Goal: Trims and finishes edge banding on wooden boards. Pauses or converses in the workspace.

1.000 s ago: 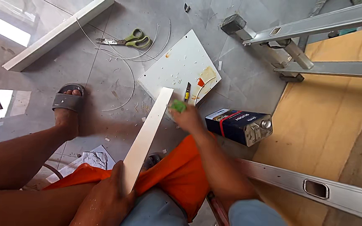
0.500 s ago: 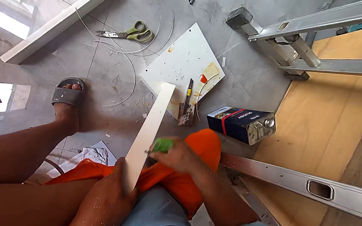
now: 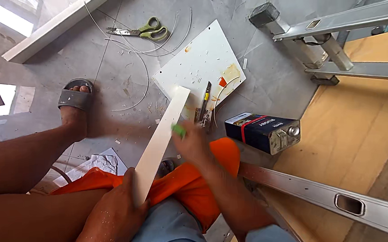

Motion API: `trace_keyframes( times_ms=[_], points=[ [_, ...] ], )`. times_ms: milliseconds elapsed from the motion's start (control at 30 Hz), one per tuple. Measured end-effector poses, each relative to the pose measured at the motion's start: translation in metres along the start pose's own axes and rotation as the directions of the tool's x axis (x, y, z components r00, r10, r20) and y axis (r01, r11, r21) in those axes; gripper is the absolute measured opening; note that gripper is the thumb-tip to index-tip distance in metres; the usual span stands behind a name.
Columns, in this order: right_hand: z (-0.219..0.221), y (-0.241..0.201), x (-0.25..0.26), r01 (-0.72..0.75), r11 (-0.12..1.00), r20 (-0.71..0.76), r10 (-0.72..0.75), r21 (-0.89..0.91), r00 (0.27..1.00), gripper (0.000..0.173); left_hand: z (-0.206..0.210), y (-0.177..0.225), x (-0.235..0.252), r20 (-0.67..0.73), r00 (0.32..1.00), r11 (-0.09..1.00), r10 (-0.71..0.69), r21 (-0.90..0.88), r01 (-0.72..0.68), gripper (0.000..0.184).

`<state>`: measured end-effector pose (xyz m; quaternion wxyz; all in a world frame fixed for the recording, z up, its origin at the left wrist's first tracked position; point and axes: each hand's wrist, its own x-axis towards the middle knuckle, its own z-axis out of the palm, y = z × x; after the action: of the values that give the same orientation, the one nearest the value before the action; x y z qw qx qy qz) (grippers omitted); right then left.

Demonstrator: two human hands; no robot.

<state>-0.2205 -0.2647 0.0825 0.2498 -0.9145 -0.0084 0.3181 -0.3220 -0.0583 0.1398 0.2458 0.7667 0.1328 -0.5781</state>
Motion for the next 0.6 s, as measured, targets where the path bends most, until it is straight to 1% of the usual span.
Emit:
trace_keyframes(
  times_ms=[33,67,100,133,167,200,233,267,333,400,433,467,500,533,567,600],
  points=[
    [0.012,-0.007,-0.032,0.140,0.989,0.014,-0.141,0.056,0.990,0.020,0.000,-0.001,-0.001,-0.002,1.000,1.000,-0.001,-0.002,0.001,0.097],
    [0.021,-0.011,-0.056,0.272,0.952,0.001,-0.275,0.142,0.961,0.017,0.000,-0.002,-0.002,0.000,1.000,1.000,0.000,-0.009,0.000,0.097],
    [0.023,-0.012,-0.069,0.346,0.909,0.010,-0.358,0.232,0.934,0.015,-0.001,-0.003,-0.002,0.000,1.000,1.000,0.008,-0.018,-0.008,0.097],
    [0.018,-0.012,-0.070,0.329,0.892,0.074,-0.367,0.310,0.927,0.014,-0.001,-0.004,-0.002,0.001,1.000,0.999,0.016,-0.029,-0.016,0.097],
    [0.008,-0.010,-0.061,0.224,0.907,0.204,-0.309,0.356,0.929,0.016,-0.001,-0.005,-0.002,0.011,1.000,0.999,0.020,-0.041,-0.020,0.097],
    [-0.003,-0.008,-0.042,0.079,0.932,0.351,-0.211,0.353,0.912,0.021,-0.001,-0.007,-0.001,0.020,1.000,0.999,0.021,-0.051,-0.020,0.097],
    [-0.011,-0.003,-0.018,-0.032,0.943,0.456,-0.130,0.333,0.881,0.026,-0.002,-0.009,-0.001,0.029,0.999,0.998,0.021,-0.059,-0.019,0.097],
    [-0.013,0.008,0.008,-0.089,0.936,0.498,-0.099,0.340,0.862,0.028,-0.002,-0.011,-0.001,0.033,0.999,0.998,0.022,-0.061,-0.020,0.097],
    [-0.012,0.038,0.055,-0.117,0.897,0.484,-0.117,0.426,0.867,0.029,-0.003,-0.014,0.000,0.036,0.999,0.998,0.019,-0.056,-0.017,0.097],
    [-0.016,0.066,0.099,-0.159,0.836,0.412,-0.086,0.526,0.907,0.032,-0.002,-0.017,0.001,0.026,1.000,0.998,0.015,-0.055,-0.013,0.096],
    [-0.021,0.079,0.121,-0.197,0.815,0.364,-0.018,0.546,0.931,0.033,-0.002,-0.019,0.001,0.016,1.000,0.999,0.013,-0.051,-0.012,0.096],
    [-0.026,0.091,0.143,-0.247,0.820,0.304,0.094,0.516,0.948,0.038,-0.002,-0.020,0.002,0.005,1.000,0.999,0.014,-0.050,-0.014,0.096],
    [-0.032,0.103,0.164,-0.305,0.836,0.220,0.225,0.456,0.949,0.045,-0.002,-0.022,0.001,-0.001,1.000,0.998,0.016,-0.053,-0.016,0.096],
    [-0.038,0.116,0.180,-0.365,0.845,0.122,0.346,0.390,0.930,0.054,-0.002,-0.022,-0.001,-0.001,1.000,0.998,0.022,-0.060,-0.022,0.094],
    [-0.046,0.126,0.191,-0.401,0.855,0.045,0.410,0.330,0.911,0.058,-0.004,-0.022,-0.001,0.004,0.999,0.997,0.032,-0.074,-0.032,0.093],
    [-0.054,0.128,0.194,-0.407,0.863,0.029,0.418,0.298,0.908,0.060,-0.007,-0.023,-0.001,0.008,0.999,0.996,0.037,-0.084,-0.036,0.093]
  ],
)
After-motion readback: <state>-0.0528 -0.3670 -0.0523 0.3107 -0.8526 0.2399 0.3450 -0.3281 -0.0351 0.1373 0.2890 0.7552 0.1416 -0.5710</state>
